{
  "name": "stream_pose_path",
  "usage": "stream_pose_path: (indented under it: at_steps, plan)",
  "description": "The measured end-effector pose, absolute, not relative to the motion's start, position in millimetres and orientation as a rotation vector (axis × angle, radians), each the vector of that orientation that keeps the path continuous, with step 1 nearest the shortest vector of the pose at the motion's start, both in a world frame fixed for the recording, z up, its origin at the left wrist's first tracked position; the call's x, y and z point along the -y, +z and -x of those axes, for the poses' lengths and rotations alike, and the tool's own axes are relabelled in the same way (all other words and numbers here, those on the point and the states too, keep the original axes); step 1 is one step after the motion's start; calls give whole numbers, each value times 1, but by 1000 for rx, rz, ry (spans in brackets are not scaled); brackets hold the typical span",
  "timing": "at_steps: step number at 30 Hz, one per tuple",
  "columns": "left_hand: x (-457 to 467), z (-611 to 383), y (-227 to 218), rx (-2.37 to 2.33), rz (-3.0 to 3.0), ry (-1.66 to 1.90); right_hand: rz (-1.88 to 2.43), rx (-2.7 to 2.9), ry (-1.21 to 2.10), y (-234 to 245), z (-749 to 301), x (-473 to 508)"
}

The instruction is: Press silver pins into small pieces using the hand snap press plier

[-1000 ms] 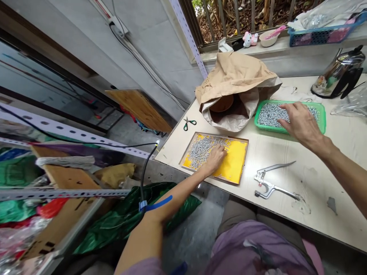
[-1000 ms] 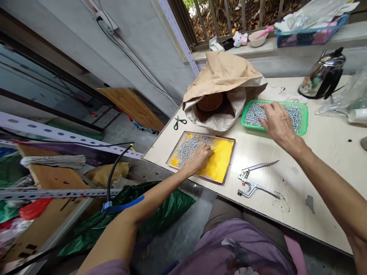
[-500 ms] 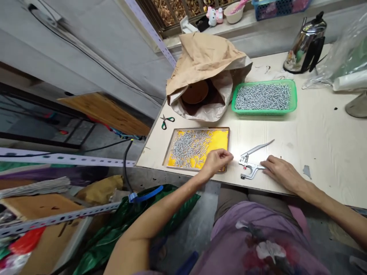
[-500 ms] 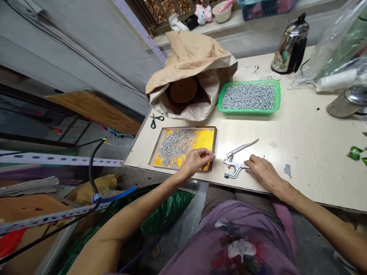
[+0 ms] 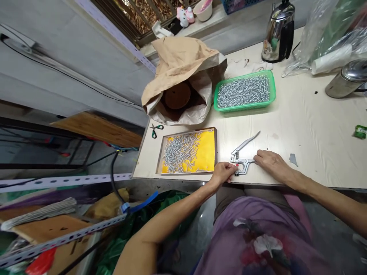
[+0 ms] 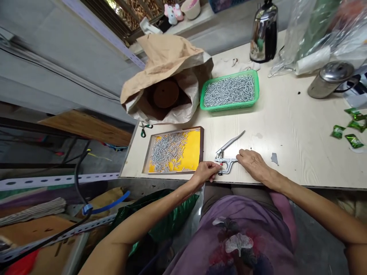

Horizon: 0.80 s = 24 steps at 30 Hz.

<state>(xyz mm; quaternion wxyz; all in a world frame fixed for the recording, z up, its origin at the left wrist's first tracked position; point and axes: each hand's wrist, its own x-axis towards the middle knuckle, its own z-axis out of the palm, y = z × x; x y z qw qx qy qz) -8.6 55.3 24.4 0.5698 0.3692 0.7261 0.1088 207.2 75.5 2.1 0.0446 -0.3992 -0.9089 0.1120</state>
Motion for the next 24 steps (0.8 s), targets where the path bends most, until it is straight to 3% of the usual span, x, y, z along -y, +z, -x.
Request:
stream_pose_path:
  at_steps: [8, 24]
  plan:
    - [-62, 10, 20, -1718, -831, 133, 1201, 2758, 431, 7, -211, -80]
    - [-57, 10, 16, -1716, -804, 211, 1190, 2921, 308, 11, -215, -130]
